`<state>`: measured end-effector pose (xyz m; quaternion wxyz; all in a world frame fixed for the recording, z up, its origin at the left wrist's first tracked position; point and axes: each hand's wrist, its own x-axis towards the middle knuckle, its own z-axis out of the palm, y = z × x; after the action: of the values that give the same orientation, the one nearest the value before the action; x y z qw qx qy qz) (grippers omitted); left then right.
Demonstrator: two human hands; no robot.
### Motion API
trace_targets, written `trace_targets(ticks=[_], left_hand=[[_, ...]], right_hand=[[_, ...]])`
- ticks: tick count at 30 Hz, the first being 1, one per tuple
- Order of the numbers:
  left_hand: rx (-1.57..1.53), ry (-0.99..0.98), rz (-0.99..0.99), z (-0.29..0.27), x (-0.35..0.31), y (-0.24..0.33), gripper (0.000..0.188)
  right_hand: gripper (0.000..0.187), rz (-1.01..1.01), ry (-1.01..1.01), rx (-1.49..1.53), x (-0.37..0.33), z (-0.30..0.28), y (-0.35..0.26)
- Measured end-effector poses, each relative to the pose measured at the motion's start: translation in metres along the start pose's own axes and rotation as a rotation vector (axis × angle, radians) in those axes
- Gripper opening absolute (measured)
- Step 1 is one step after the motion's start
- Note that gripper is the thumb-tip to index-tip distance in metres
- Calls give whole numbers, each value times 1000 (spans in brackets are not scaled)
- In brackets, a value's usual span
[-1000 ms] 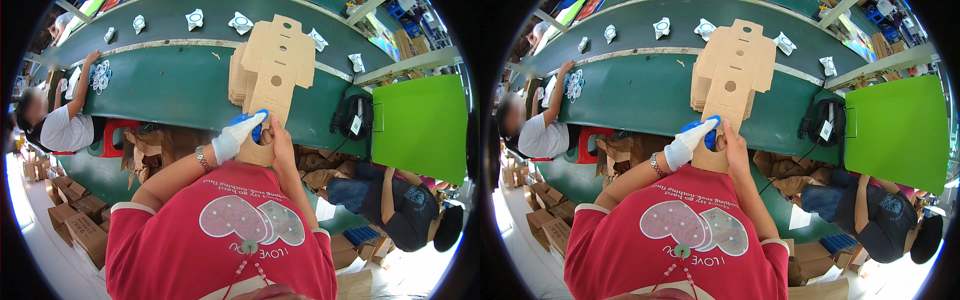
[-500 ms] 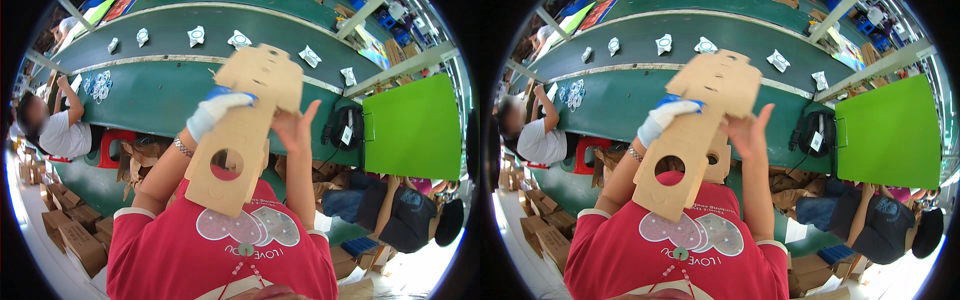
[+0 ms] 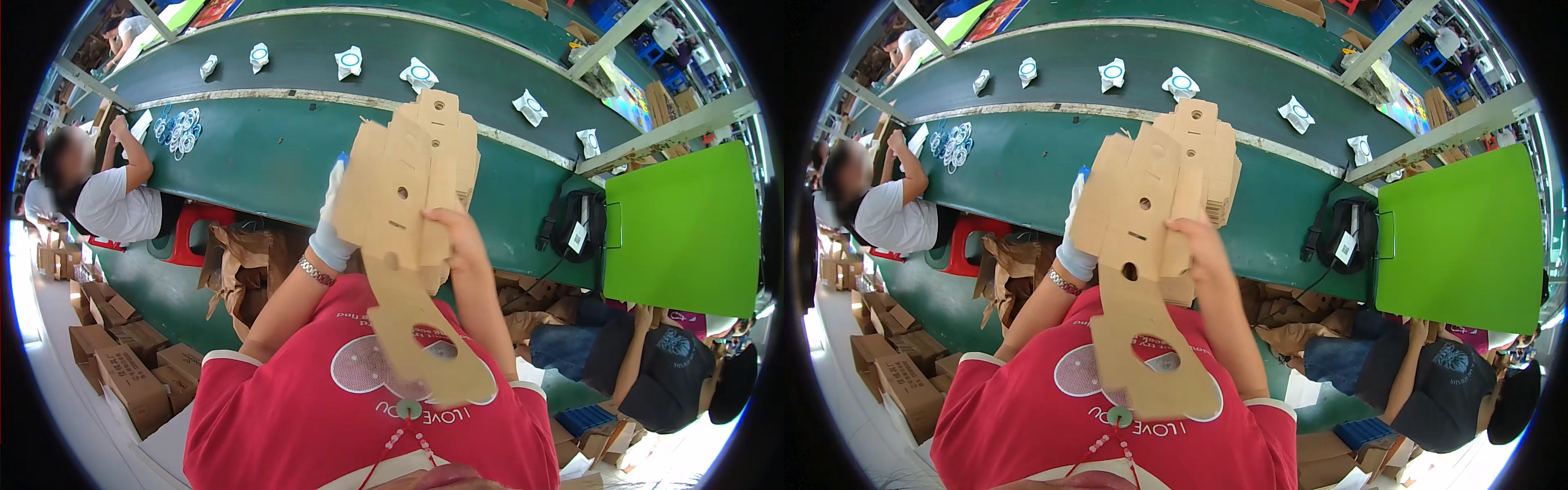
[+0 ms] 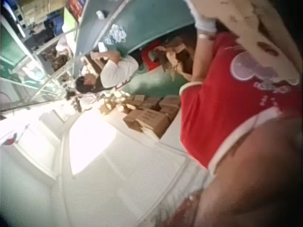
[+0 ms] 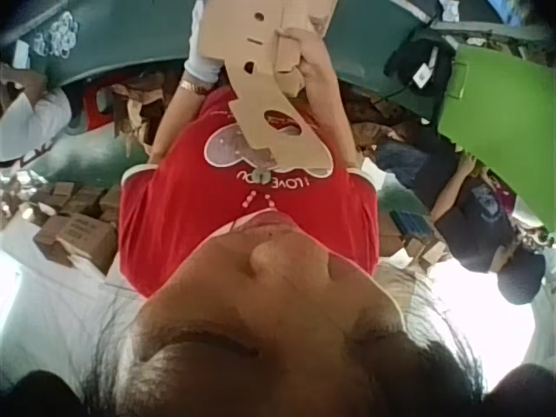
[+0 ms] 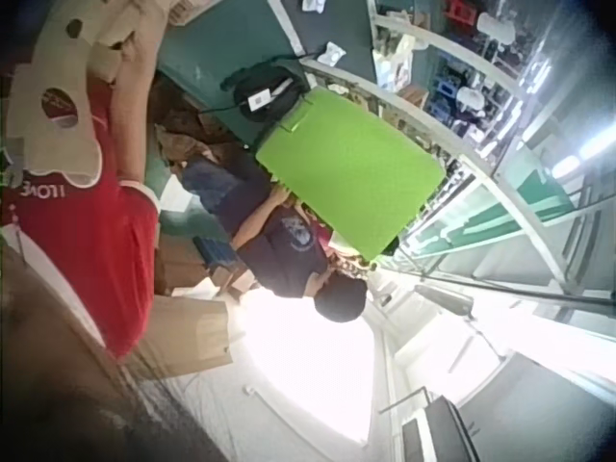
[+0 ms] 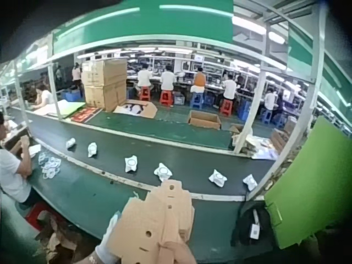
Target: Manually fold and assemble cardboard components into a finished product on a production line.
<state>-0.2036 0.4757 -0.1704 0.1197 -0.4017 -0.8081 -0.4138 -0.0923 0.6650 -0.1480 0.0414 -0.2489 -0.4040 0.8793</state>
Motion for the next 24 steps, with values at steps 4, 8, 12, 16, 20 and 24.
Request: trace_targets(ticks=[4,8,12,16,20,24], left_hand=[[-1077,-70,-342,-19,16,15,46],[-1273,-167,-437,-14,16,9,53],[-662,-105,-316,-8,36,49,71],[-213,-96,-164,4,27,58,78],[-803,-271,-390,-43,56,70,85],[-1066,-387,-380,-46,58,72,96]], right_hand=[[75,-221,77,-114,-27,36,0],[77,-369,131,-376,-44,42,-5],[84,-449,112,-637,-53,52,-13],[80,-556,81,-751,-60,58,-8],[81,-412,-28,-428,-58,48,-32],[79,-440,-55,-472,-55,32,-42]])
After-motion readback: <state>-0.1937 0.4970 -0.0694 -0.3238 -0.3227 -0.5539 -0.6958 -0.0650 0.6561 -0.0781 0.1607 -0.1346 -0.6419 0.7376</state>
